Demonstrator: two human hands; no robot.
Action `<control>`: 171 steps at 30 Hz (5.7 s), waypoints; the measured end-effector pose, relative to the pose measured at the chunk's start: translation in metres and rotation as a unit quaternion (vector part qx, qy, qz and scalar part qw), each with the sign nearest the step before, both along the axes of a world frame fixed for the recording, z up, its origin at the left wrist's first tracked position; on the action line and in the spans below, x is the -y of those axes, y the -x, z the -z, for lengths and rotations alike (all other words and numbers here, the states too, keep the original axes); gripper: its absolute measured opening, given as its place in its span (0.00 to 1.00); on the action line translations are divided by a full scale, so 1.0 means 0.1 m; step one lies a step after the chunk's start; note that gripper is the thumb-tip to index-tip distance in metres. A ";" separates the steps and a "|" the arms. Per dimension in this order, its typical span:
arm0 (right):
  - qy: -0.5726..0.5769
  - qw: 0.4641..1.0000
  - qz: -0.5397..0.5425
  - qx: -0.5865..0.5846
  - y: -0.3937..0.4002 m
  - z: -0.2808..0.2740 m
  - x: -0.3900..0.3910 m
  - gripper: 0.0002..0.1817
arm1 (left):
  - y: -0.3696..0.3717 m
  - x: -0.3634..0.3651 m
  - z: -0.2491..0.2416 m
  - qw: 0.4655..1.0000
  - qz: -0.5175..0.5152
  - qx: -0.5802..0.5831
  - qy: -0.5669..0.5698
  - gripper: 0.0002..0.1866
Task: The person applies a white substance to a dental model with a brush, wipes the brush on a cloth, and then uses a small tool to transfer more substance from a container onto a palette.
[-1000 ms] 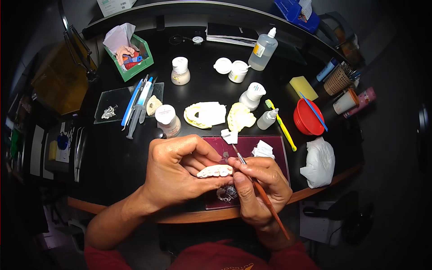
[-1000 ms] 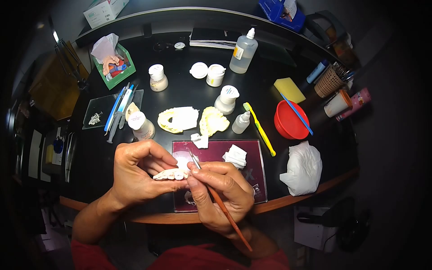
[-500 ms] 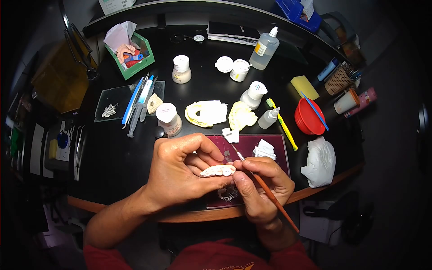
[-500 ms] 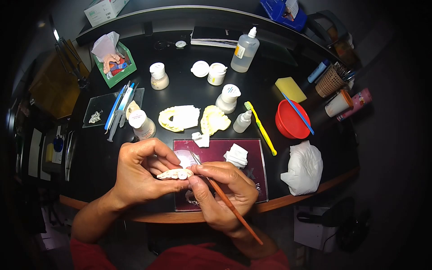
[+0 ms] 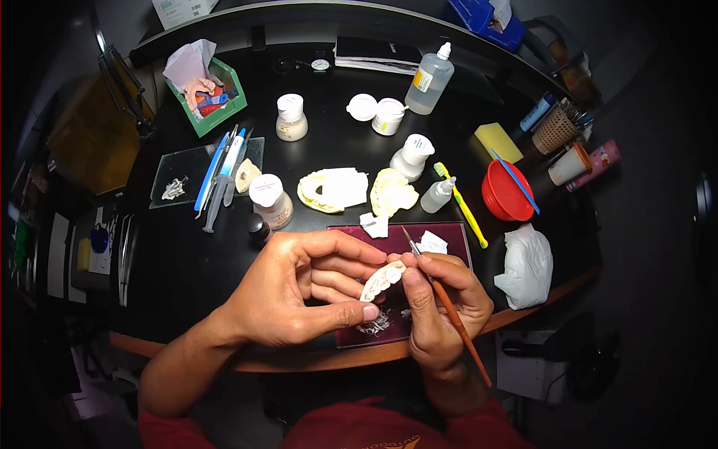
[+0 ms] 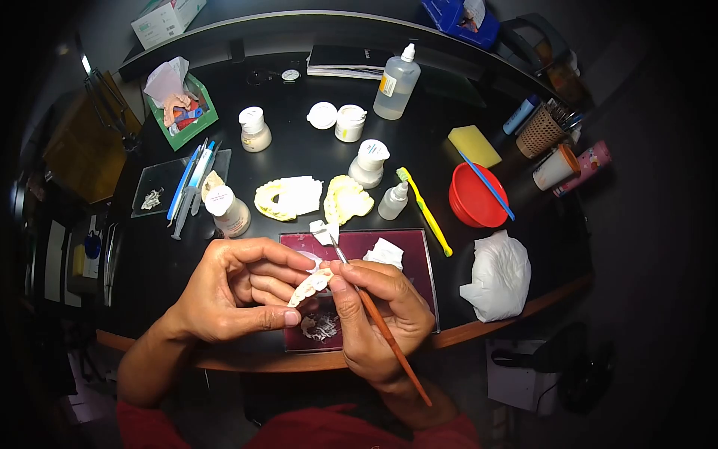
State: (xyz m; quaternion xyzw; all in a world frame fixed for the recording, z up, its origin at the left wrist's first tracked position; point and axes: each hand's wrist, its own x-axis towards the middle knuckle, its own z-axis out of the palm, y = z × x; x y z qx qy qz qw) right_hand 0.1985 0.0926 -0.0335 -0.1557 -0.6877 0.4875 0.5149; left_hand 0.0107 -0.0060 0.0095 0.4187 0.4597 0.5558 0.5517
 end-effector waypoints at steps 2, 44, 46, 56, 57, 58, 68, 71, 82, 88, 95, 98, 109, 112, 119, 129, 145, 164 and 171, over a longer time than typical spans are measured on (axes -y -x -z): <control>-0.006 1.000 -0.002 0.007 -0.01 -0.01 -0.01 0.10 | 0.02 -0.01 -0.02 1.000 0.008 -0.002 0.006 0.33; 0.009 0.984 -0.180 -0.013 -0.08 -0.10 -0.26 0.10 | 0.08 -0.02 0.11 0.958 -0.041 -0.250 -0.137 0.28; 0.003 0.984 -0.177 -0.010 -0.08 -0.11 -0.26 0.10 | 0.08 -0.02 0.11 0.956 -0.043 -0.252 -0.141 0.28; -0.028 0.983 -0.181 0.003 -0.09 -0.10 -0.29 0.10 | 0.07 -0.02 0.11 0.955 -0.045 -0.254 -0.148 0.28; -0.018 0.984 -0.176 -0.003 -0.09 -0.10 -0.28 0.10 | 0.07 -0.02 0.11 0.955 -0.045 -0.254 -0.148 0.28; -0.008 0.985 -0.171 -0.009 -0.08 -0.10 -0.26 0.10 | 0.07 -0.02 0.11 0.954 -0.044 -0.257 -0.147 0.28; 0.000 0.986 -0.168 -0.003 -0.08 -0.10 -0.26 0.09 | 0.08 -0.02 0.11 0.952 -0.041 -0.267 -0.145 0.29; 0.007 0.986 -0.165 -0.003 -0.07 -0.11 -0.24 0.09 | 0.09 -0.02 0.11 0.952 -0.039 -0.267 -0.143 0.29; 0.009 0.986 -0.168 -0.006 -0.07 -0.10 -0.24 0.09 | 0.09 -0.01 0.12 0.952 -0.033 -0.267 -0.145 0.29; 0.006 0.985 -0.174 -0.004 -0.07 -0.10 -0.25 0.09 | 0.10 -0.01 0.11 0.951 -0.032 -0.271 -0.145 0.29; 0.024 0.985 -0.173 -0.009 -0.07 -0.10 -0.23 0.09 | 0.10 -0.01 0.12 0.951 -0.031 -0.271 -0.145 0.28; 0.013 0.984 -0.179 -0.008 -0.07 -0.07 -0.25 0.09 | 0.10 -0.01 0.12 0.951 -0.033 -0.271 -0.144 0.28; 0.099 0.978 -0.182 -0.032 -0.08 -0.10 -0.21 0.08 | 0.10 -0.01 0.09 0.958 -0.024 -0.257 -0.127 0.29; 0.114 0.974 -0.193 -0.036 -0.07 -0.10 -0.22 0.08 | 0.09 -0.01 0.09 0.960 -0.025 -0.248 -0.125 0.30; 0.105 0.974 -0.197 -0.028 -0.05 -0.10 -0.25 0.08 | 0.09 -0.01 0.11 0.955 -0.025 -0.264 -0.133 0.31; 0.101 0.975 -0.196 -0.018 -0.06 -0.09 -0.24 0.09 | 0.09 -0.01 0.10 0.953 -0.027 -0.273 -0.130 0.31; 0.114 0.971 -0.203 -0.060 -0.07 -0.08 -0.23 0.08 | 0.08 0.00 0.09 0.976 -0.012 -0.191 -0.101 0.31; 0.109 0.977 -0.180 -0.037 -0.05 -0.11 -0.19 0.08 | 0.09 0.00 0.09 0.971 -0.011 -0.214 -0.106 0.32; 0.075 0.979 -0.186 -0.040 -0.06 -0.06 -0.23 0.08 | 0.10 0.01 0.08 0.974 -0.004 -0.207 -0.092 0.32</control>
